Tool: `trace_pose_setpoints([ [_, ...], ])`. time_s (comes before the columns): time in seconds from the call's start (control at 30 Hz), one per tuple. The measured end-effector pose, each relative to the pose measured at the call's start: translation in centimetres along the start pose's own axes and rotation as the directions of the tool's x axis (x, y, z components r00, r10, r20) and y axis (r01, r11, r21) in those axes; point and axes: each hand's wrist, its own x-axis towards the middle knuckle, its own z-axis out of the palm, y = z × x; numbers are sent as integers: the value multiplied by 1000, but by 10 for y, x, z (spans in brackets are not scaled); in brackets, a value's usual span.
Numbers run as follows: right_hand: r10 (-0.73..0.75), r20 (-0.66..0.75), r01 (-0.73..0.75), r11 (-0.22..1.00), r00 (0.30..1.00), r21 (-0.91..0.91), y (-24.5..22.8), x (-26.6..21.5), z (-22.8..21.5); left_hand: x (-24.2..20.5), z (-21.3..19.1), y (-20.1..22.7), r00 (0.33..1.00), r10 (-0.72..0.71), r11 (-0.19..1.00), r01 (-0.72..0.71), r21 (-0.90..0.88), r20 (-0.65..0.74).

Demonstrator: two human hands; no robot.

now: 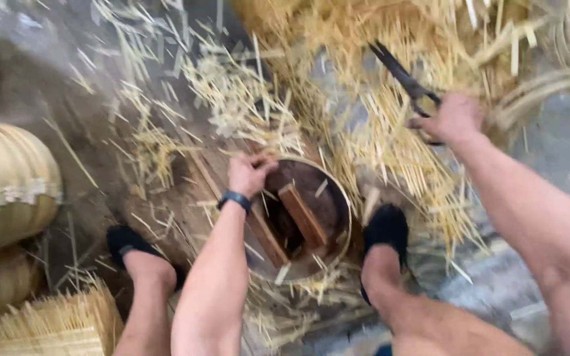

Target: Assembling and trimming the woven bottom of a bamboo steamer by fitting a ring and cutting away excess strips.

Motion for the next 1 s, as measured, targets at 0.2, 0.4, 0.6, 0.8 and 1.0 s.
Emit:
trace_pose_setpoints([
  [0.2, -408, 251, 253, 840, 878, 480, -51, -106, 65, -4, -1, 4, 969, 231, 973, -230, 22, -92],
  [0.4, -273, 281, -38, 650, 920, 759, -79, -126, 146, 0, 23, -2, 979, 140, 986, -152, -73, -147],
  [0.6, -279, 74, 158, 723, 957, 673, -87, -141, 130, -19, 22, 12, 954, 37, 997, -15, 75, -298],
  [0.8, -358, 7, 226, 603, 934, 765, -73, -163, 107, -64, -31, -45, 920, 46, 999, -45, 11, -389],
  [1.0, -359, 140, 149, 667, 923, 730, -68, -177, 106, -118, -39, -138, 833, -544, 669, 505, -546, 103],
])
